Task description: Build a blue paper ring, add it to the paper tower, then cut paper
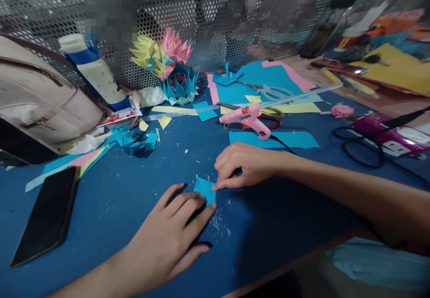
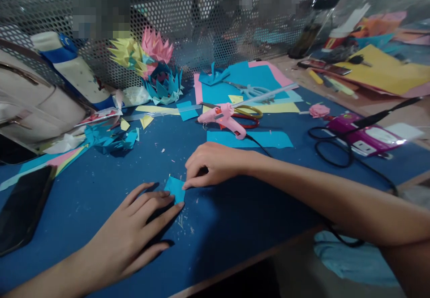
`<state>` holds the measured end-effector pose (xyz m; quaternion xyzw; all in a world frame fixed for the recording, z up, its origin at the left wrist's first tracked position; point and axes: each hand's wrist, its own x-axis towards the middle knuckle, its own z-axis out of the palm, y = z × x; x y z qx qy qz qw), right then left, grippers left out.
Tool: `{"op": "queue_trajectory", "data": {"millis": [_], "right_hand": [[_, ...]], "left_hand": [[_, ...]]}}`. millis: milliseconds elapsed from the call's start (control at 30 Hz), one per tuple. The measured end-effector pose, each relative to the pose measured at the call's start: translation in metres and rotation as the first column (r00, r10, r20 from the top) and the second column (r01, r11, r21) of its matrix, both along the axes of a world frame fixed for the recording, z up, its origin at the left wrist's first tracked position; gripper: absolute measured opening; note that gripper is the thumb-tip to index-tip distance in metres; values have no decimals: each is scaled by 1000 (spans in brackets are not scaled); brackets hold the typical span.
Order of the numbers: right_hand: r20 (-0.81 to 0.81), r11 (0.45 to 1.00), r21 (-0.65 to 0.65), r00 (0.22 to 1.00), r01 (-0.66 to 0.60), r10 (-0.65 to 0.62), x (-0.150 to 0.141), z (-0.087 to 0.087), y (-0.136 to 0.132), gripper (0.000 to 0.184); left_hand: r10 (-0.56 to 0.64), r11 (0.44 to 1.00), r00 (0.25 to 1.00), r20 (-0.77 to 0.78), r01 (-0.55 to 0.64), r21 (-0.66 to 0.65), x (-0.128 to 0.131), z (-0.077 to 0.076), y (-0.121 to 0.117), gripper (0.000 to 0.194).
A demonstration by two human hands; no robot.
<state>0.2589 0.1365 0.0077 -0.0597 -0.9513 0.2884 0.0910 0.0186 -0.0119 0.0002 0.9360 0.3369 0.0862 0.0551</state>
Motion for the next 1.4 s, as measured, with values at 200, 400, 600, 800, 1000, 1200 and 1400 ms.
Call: {"op": "queue_trajectory", "data": {"millis": [200,400,600,800,1000,1200,1400], "right_hand": [[2,1000,-11,1000,-16,16,-1,0,2,36],[1,1000,-12,1000,-21,21,0,0,3,37],[-86,980,190,993,-58,76,-2,0,-2,32],[-54,874,481,992,-75,115,-2,8,-8,30],[54,771,624,992,-125,118,-5,14,-18,28],[36,688,708,980,-163,195,-8,11,-28,33],[7,718,682,983,-139,184,-11,10,-28,30]], "left_hand": [[-34,997,999,-15,35,69,-1,1,4,48],[-34,994,999,-30,37,99,-2,1,2,48],[-59,982,997,-53,67,176,-2,0,2,50],[-81,981,995,-50,88,173,-3,1,1,47],[-60,998,998,-31,60,25,-4,2,4,53],[-68,998,997,25,67,10,-6,1,6,50],[-70,996,996,48,67,59,-8,-1,6,46]]}}
